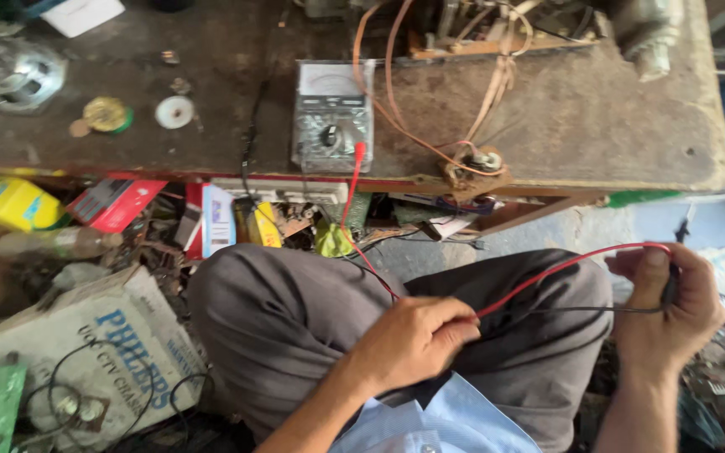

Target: The person uses a multimeter to test a small green circuit board and a larger brown board with a motor attached. They touch the probes to various points on the boards and wires, then set the boards down on the cluttered workbench.

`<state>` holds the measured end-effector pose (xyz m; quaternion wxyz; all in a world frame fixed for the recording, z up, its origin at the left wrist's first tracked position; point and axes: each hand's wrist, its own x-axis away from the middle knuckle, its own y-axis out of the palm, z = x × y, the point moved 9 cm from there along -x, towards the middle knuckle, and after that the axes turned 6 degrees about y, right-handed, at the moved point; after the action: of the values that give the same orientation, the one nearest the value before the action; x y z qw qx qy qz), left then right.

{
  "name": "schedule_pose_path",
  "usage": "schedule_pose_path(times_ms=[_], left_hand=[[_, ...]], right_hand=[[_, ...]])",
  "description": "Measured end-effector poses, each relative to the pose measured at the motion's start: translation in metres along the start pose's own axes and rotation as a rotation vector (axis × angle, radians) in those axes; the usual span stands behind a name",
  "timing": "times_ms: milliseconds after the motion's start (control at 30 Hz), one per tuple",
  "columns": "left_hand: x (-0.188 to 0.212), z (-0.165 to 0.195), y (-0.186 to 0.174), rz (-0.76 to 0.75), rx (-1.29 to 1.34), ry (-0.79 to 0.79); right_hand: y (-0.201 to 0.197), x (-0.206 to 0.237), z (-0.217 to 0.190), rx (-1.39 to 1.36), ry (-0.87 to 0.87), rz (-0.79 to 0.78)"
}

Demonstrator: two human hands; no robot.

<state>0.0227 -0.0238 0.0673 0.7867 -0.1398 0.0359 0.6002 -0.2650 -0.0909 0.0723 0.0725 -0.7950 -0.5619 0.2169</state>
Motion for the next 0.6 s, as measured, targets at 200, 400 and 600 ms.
schedule_pose_path(times_ms=[200,400,600], left_hand=[[-0.013,0.07,-0.078,0.179,-0.193,0.187],[-0.032,0.1,-0.125,0.191,-0.211,0.086],[-0.076,0.081,-0.196,0.194,-0.15,0.153]], right_hand=[[0.043,0.044,0.054,0.031,0.369,-0.441],[0.112,0.119,0.042,-0.06,0.591,-0.73],[0.141,0.12,-0.008,-0.208,0.396,-0.875]])
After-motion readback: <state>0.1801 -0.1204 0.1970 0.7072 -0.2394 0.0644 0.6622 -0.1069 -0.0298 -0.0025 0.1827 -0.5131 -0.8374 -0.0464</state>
